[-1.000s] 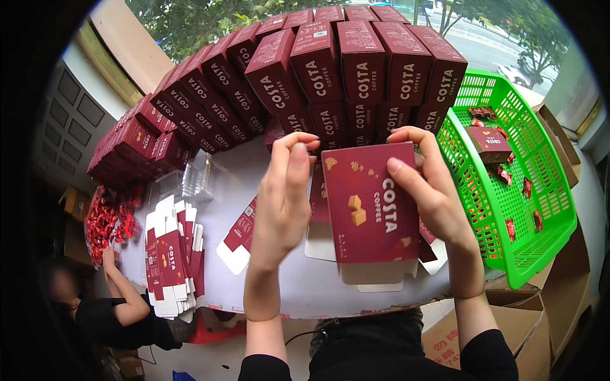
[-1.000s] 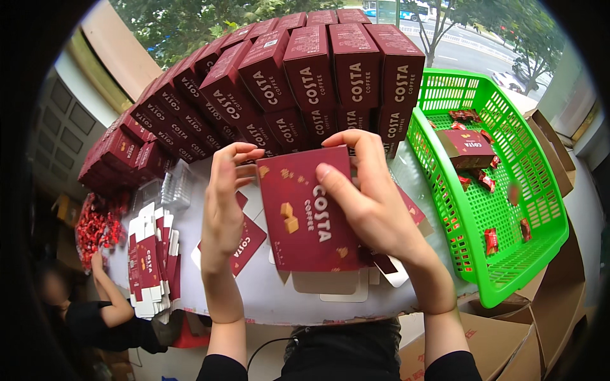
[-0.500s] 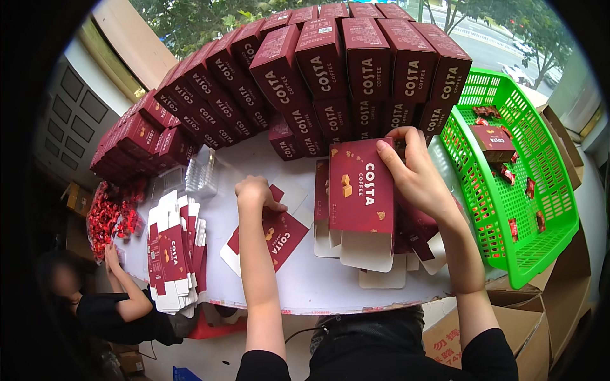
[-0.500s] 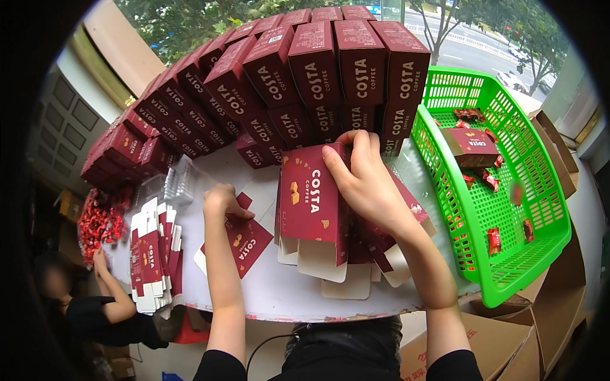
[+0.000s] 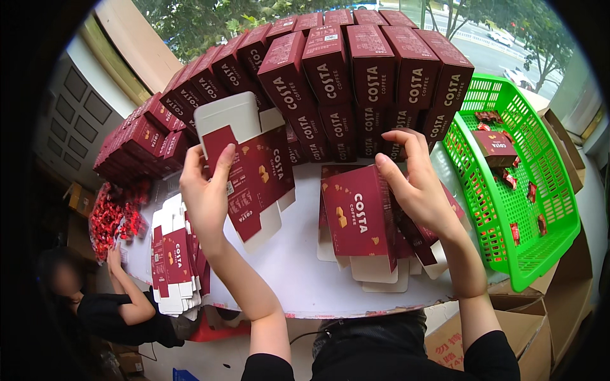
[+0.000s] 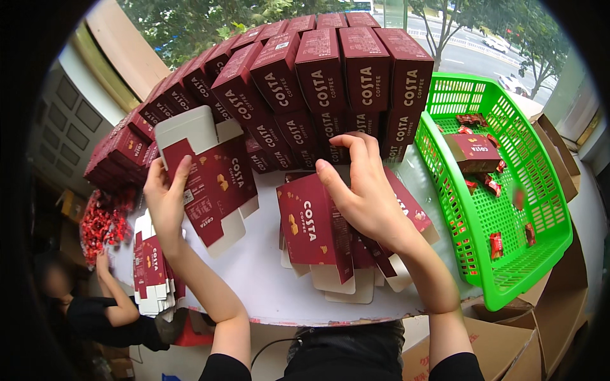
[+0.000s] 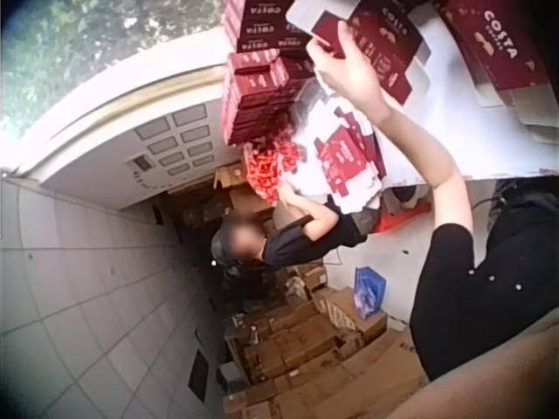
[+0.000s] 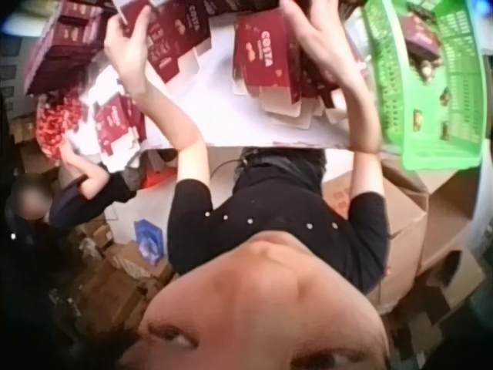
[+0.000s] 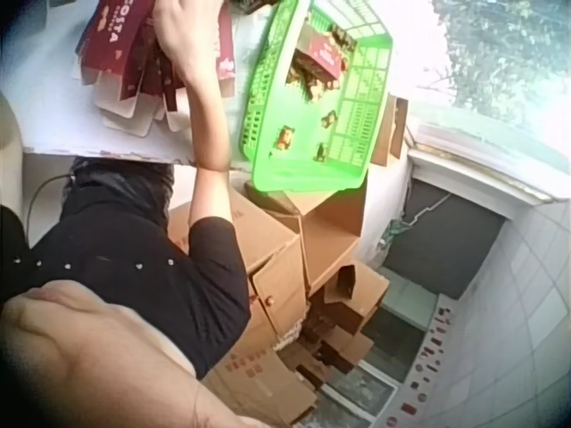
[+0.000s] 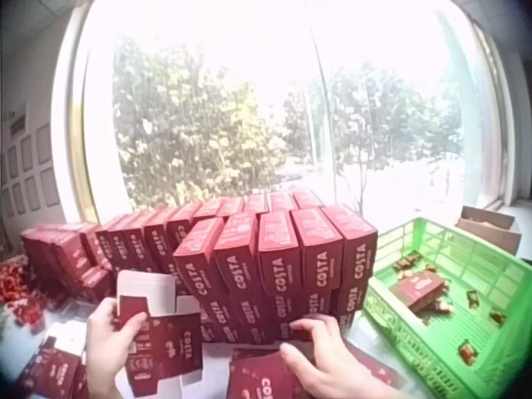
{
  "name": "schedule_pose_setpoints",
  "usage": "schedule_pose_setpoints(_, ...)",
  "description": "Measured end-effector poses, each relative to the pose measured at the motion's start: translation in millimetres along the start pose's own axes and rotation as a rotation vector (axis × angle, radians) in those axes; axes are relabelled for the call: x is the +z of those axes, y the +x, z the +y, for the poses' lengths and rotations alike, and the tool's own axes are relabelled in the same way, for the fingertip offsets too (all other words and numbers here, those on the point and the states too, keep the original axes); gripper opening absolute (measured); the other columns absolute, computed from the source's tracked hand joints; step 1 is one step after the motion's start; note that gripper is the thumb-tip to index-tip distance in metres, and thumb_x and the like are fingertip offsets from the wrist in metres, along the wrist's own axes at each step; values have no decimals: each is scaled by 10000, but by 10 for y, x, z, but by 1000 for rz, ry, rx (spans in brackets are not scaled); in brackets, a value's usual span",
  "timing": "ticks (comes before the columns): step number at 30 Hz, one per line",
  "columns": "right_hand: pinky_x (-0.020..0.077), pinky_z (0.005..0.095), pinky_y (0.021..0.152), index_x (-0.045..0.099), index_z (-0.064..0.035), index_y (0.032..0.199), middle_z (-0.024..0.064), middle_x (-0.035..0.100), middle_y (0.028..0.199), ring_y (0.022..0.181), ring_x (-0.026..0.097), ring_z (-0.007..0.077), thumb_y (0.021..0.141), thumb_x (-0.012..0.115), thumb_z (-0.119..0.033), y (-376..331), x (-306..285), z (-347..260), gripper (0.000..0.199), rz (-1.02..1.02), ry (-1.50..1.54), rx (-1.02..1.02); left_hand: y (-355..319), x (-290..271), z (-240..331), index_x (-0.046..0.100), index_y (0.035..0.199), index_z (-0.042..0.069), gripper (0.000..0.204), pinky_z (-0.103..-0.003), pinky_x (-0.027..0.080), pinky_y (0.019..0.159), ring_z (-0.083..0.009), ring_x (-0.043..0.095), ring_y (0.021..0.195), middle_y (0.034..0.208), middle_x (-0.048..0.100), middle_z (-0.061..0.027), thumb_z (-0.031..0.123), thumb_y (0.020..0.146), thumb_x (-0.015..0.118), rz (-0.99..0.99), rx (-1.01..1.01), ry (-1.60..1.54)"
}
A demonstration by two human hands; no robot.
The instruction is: The person assembles small red cardboard boxes by folding and tucking flaps. They then place clear plastic trays on the table and fill them with individually wrapped red candies from a green basket. The person works at a table with stacks of finished boxes and loose candy wrappers nearby.
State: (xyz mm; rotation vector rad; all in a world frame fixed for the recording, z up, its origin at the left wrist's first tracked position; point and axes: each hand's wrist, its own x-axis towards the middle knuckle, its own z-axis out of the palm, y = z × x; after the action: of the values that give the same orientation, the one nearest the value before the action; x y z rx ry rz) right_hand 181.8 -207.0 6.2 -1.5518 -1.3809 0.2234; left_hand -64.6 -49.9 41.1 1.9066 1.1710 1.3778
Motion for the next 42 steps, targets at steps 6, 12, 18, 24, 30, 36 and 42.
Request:
schedule_pose_setpoints(6, 367, 371, 1028, 499, 12, 1224, 178, 455, 1280, 1208, 459, 297, 842, 704, -185, -30, -23, -145, 476, -47, 121, -230, -325, -107, 435, 392, 1325, 65, 465, -222, 438, 869, -118, 601, 936, 1011, 661, -129, 30, 920, 619, 212, 246, -468)
schedule_pose_setpoints(12, 332, 369, 1071, 443, 17, 1331, 172, 470, 1327, 1272, 435, 289, 816, 718, -184, -135, -50, -196, 617, -365, 548, -234, -498, 127, 482, 413, 1315, 56, 371, -265, 409, 959, -147, 536, 1111, 1288, 514, -89, 48, 966, 541, 7, 284, -605)
schedule_pose_setpoints(18, 372, 354, 1013, 375, 25, 1396, 176, 488, 1313, 1178, 494, 256, 981, 494, -197, -243, -176, -350, 485, -417, 576, -241, -610, 369, 521, 454, 1261, 41, 270, -291, 412, 932, -167, 535, 1051, 1232, 532, -83, 118, 1003, 481, -104, 397, -499)
schedule_pose_setpoints(24, 389, 353, 989, 404, 32, 1365, 168, 527, 1268, 1145, 516, 263, 1028, 391, -268, -301, -175, -324, 451, -395, 638, -190, -669, 498, 607, 472, 1276, 156, 689, -383, 521, 807, -309, 533, 1062, 1204, 519, -149, 353, 706, 806, -159, 665, -109)
schedule_pose_setpoints(30, 430, 344, 938, 412, 47, 1348, 169, 554, 1223, 1078, 557, 268, 1034, 348, -325, -287, -213, -374, 491, -417, 702, -169, -733, 440, 713, 458, 1229, 143, 837, -400, 551, 832, -339, 537, 1091, 1158, 502, -149, 352, 552, 903, -234, 664, -15)
schedule_pose_setpoints(36, 340, 367, 1049, 229, 86, 1432, 221, 418, 1381, 1272, 435, 293, 994, 377, -485, -359, -127, -374, 735, -450, 727, -245, -823, 443, 744, 406, 1164, 71, 911, -404, 463, 910, -309, 474, 1136, 1023, 491, -85, 351, 485, 944, -337, 481, -63)
schedule_pose_setpoints(42, 240, 403, 1109, 32, 91, 1455, 236, 262, 1462, 1358, 299, 291, 964, 401, -557, -346, -23, -327, 893, -304, 749, -223, -837, 431, 787, 353, 1045, 89, 802, -451, 477, 915, -404, 470, 1204, 1120, 496, -205, 286, 540, 944, -308, 532, -134)
